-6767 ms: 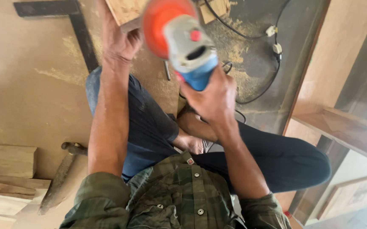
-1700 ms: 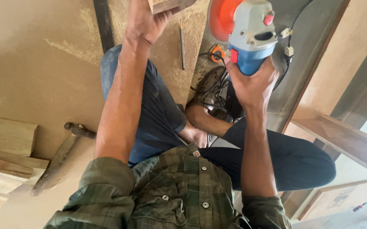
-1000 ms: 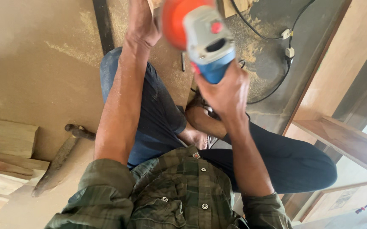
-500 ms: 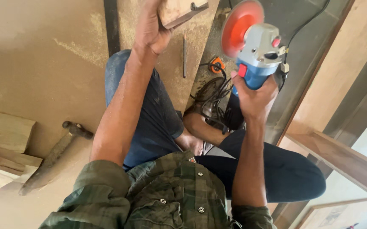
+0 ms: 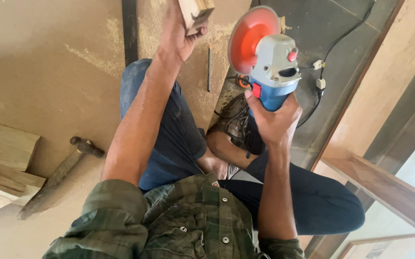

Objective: The person sands a piece of wood using an angle grinder with a sanding disc.

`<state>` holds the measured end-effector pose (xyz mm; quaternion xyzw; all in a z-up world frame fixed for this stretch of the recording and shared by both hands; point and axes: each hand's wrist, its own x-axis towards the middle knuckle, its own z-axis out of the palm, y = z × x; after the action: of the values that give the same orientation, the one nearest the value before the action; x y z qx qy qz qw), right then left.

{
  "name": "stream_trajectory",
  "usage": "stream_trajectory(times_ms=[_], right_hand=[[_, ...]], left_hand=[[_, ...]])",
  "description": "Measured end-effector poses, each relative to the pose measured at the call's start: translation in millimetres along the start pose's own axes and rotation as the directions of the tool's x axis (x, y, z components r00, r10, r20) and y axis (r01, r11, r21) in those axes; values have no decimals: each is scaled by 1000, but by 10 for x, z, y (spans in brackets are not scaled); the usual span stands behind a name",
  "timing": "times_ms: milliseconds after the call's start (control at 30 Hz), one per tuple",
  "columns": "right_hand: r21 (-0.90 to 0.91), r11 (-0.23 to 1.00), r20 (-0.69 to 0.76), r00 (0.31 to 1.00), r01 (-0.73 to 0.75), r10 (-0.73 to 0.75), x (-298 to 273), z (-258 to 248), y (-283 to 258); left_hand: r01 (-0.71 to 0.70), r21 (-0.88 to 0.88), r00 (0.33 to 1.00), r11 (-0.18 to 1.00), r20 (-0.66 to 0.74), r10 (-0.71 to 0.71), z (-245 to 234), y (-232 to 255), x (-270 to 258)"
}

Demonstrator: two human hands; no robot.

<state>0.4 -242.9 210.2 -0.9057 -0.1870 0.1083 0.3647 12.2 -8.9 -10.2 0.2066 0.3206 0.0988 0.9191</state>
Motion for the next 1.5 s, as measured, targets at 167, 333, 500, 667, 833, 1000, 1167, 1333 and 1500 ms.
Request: stream_trajectory(times_ms=[167,333,500,667,833,1000,1167,1333,1500], right_hand=[[-79,993,31,996,86,-83,106,161,-182],[-61,992,41,994,106,-104,170,345,-305],[-70,993,59,994,97,-93,238,436,-252],[-73,994,-19,997,77,-78,284,402,-135],[-83,988,-37,990,130,-134,209,320,-104],[-88,981,48,985,171,-167,179,475,-143],[-74,987,37,990,139,-137,193,560,-241],[-72,992,-43,993,103,-107,280,467,-125],[-85,985,-6,989,149,-150,215,410,-114]], left_hand=[[-102,-101,988,990,103,113,-180,-225,194],[-81,-215,988,973,109,106,-240,-243,205],[-131,-217,974,967,152,166,-324,-264,280],[-129,-247,969,960,176,176,-321,-225,275],[-129,-176,982,976,117,150,-209,-140,138],[-146,-150,980,978,116,164,-185,-181,190],[-150,-150,986,977,44,158,-199,-110,137],[-141,-262,965,955,180,192,-294,-205,281],[-103,-246,973,964,175,149,-312,-229,265]])
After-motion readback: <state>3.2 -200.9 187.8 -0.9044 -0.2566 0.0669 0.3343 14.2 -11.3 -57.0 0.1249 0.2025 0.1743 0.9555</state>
